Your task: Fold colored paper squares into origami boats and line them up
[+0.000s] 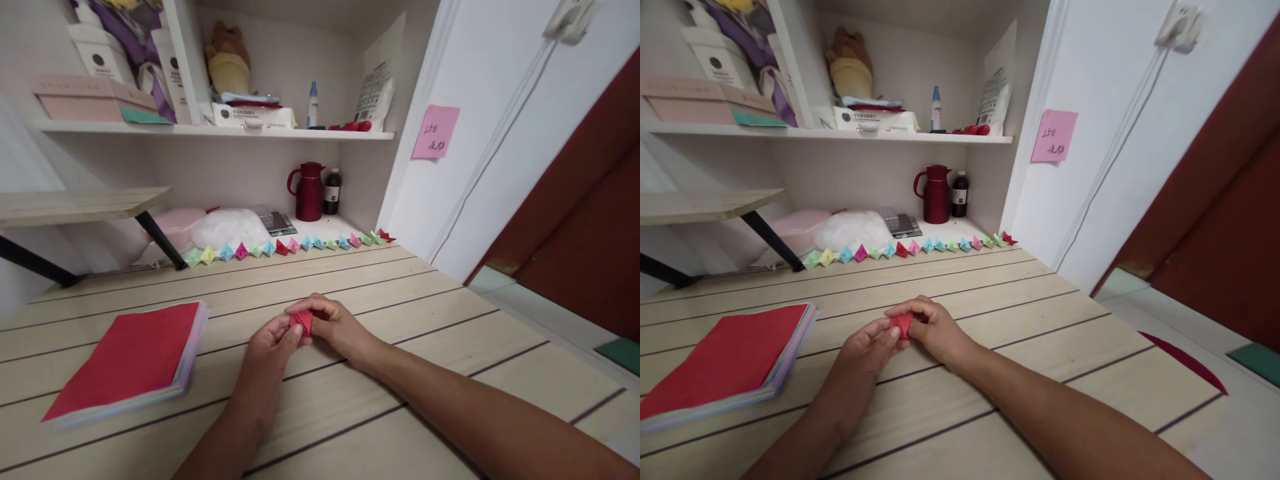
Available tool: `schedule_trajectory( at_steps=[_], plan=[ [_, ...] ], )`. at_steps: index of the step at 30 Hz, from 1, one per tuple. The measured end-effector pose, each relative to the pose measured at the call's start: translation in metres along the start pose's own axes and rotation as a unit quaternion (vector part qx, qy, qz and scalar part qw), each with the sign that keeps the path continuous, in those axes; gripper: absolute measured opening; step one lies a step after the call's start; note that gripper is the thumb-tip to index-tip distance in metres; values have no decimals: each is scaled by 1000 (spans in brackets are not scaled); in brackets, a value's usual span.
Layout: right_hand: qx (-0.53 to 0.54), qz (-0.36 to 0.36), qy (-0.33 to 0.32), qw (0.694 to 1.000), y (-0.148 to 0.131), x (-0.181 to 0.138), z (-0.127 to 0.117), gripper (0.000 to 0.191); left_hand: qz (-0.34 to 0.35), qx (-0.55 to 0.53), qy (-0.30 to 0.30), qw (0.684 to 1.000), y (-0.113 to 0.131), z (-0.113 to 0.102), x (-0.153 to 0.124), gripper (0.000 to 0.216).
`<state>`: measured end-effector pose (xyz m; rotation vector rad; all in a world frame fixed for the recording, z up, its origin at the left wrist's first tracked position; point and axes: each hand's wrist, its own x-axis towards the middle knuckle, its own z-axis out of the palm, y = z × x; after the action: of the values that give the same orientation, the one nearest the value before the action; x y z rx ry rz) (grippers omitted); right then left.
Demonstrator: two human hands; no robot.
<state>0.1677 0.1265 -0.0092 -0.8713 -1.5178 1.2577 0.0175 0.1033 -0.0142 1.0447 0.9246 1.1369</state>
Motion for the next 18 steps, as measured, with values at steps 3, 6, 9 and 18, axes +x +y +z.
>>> schedule_trajectory(
  at_steps=[3,6,9,18],
  plan=[
    [73,37,-66,994,-2,-2,-5,48,7,3,1,1000,1,-2,2,26],
    [141,54,-137,979,-4,-3,-10,59,11,12,3,1000,4,-4,3,30],
    [180,62,-144,971,-3,-3,-13,59,15,40,36,998,6,-4,3,28],
    [222,51,-82,970,-2,-2,-3,43,39,104,141,984,8,-1,3,25]
  ],
)
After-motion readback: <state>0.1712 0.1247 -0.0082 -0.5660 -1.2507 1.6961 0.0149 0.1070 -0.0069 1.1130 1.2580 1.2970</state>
